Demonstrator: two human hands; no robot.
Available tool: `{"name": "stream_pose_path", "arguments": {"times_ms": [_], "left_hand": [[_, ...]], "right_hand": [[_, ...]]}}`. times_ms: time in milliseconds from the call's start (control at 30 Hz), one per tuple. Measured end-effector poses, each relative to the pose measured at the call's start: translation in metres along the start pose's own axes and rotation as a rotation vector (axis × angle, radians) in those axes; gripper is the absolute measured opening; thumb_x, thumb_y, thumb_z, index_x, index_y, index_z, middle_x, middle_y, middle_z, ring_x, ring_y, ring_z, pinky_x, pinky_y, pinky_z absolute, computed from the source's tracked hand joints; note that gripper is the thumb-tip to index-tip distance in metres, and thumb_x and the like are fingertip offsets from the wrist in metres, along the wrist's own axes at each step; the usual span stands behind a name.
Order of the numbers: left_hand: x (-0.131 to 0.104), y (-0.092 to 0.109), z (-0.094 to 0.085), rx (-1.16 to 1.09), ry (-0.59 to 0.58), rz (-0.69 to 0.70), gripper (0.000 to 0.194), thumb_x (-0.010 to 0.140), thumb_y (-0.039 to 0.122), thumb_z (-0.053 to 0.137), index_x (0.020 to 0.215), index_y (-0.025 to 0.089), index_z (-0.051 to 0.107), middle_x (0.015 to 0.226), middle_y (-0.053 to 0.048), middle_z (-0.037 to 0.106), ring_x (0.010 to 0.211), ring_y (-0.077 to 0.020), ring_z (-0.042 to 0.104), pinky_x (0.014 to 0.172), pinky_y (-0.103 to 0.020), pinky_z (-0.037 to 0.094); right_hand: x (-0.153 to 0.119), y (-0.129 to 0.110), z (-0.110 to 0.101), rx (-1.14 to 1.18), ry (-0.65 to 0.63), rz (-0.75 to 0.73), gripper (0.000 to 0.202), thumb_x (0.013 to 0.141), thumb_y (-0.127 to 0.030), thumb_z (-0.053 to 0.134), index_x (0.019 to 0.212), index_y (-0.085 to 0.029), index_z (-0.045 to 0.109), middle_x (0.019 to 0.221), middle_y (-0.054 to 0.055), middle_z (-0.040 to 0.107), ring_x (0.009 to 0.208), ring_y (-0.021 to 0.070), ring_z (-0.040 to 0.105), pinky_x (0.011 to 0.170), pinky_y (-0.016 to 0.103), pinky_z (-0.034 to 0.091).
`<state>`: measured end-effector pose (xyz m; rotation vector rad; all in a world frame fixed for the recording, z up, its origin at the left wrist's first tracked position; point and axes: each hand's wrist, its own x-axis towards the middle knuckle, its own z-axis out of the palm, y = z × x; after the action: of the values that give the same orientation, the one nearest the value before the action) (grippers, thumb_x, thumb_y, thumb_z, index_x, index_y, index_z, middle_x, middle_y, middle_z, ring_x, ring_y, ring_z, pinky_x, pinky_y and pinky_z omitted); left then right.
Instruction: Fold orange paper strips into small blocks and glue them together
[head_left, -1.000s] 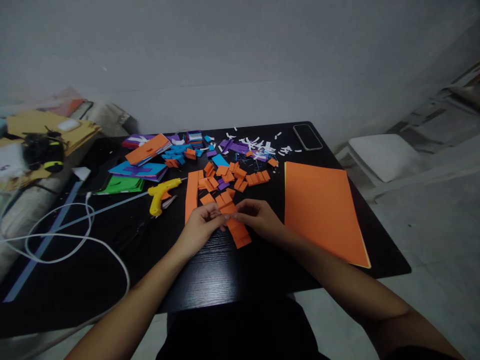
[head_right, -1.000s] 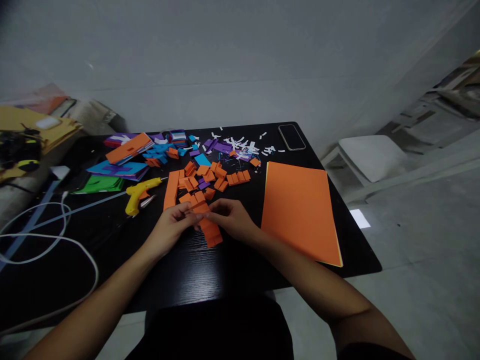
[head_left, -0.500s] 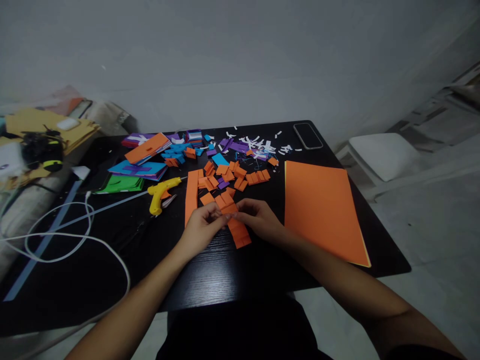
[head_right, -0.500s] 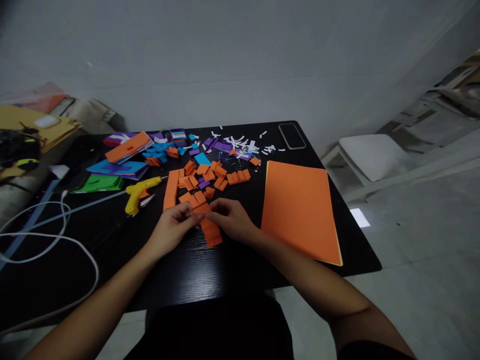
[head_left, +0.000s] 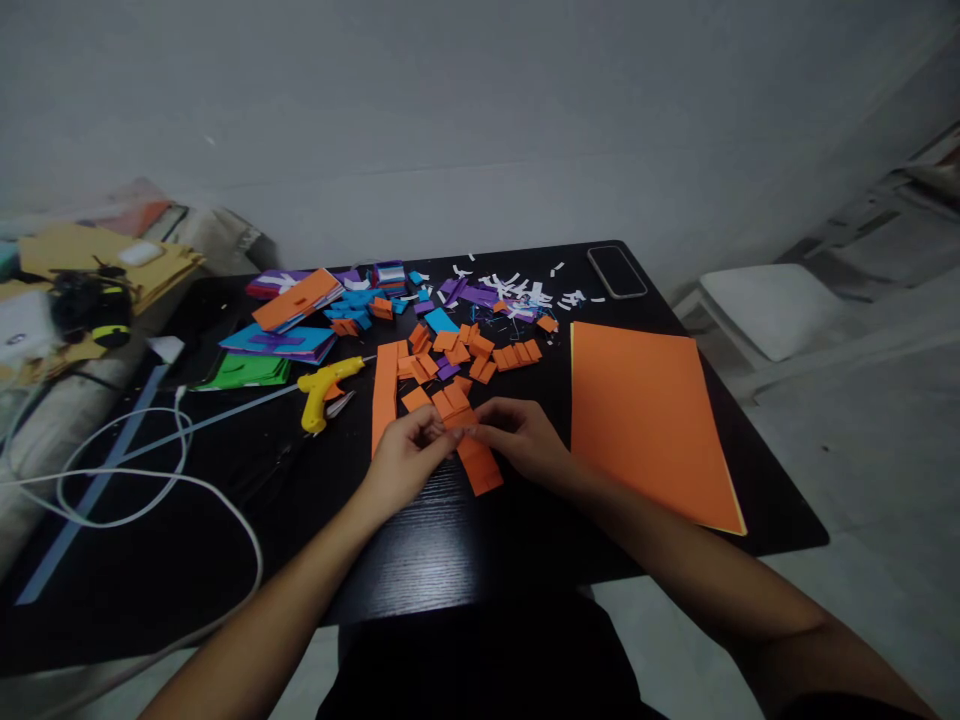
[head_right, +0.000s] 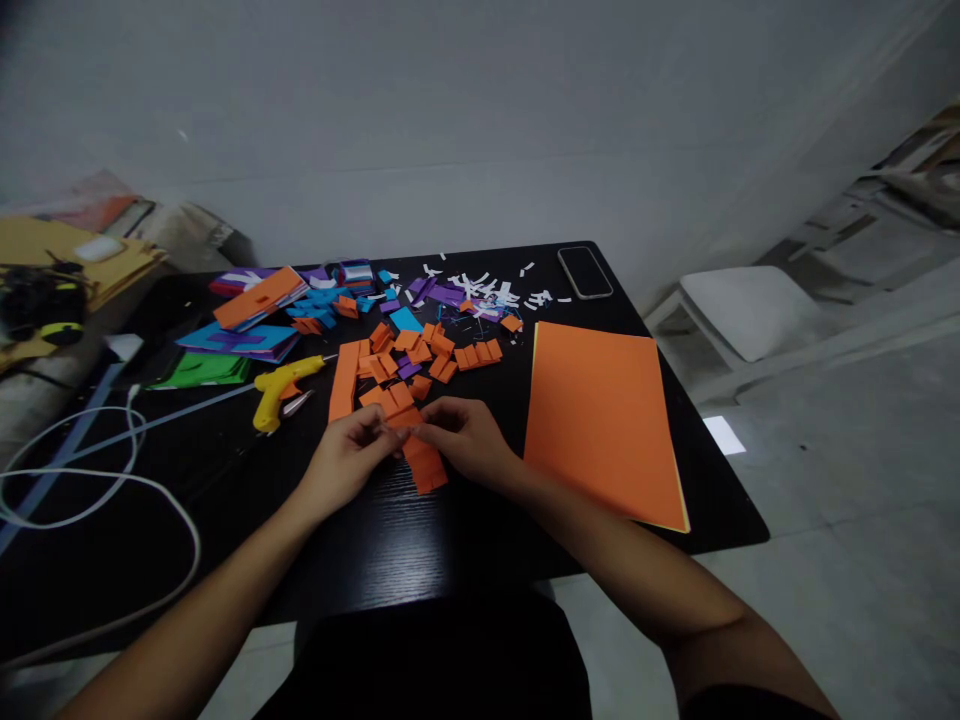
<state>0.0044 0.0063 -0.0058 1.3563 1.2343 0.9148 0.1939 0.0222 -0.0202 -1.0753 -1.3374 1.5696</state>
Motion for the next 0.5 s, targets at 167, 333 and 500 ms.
{"name": "stream_pose_path", "arguments": {"times_ms": [167, 333, 500], "left_hand": [[-0.0002, 0.0009, -0.0014, 0.011, 0.006, 0.008, 0.029, 0.081, 0.04, 0.072, 0.068, 0.019, 0.057, 0.06, 0.002, 0.061, 0.055, -0.0115, 0.051, 0.055, -0.022, 0.038], [0.0004, 0.0035, -0.0021, 0.019, -0.007, 0.0, 0.029, 0.08, 0.04, 0.072, 0.067, 0.019, 0.057, 0.059, 0.002, 0.062, 0.056, -0.0122, 0.054, 0.056, -0.023, 0.041], [0.0009, 0.0045, -0.002, -0.026, 0.004, 0.002, 0.029, 0.08, 0.04, 0.074, 0.068, 0.019, 0.058, 0.059, 0.003, 0.059, 0.055, -0.0114, 0.052, 0.055, -0.022, 0.04]], "right_hand": [[0.0001, -0.0005, -0.0007, -0.046, 0.037, -0.007, 0.016, 0.077, -0.034, 0.075, 0.079, -0.018, 0.074, 0.075, 0.0, 0.071, 0.071, 0.0154, 0.062, 0.071, 0.028, 0.048], [0.0004, -0.0006, -0.0008, -0.074, 0.046, -0.024, 0.016, 0.077, -0.034, 0.074, 0.078, -0.018, 0.075, 0.074, 0.0, 0.072, 0.07, 0.0156, 0.062, 0.069, 0.028, 0.047], [0.0, -0.0006, -0.0009, -0.057, 0.047, -0.013, 0.015, 0.078, -0.034, 0.073, 0.079, -0.019, 0.076, 0.077, 0.001, 0.074, 0.073, 0.0165, 0.064, 0.072, 0.029, 0.049]]}}
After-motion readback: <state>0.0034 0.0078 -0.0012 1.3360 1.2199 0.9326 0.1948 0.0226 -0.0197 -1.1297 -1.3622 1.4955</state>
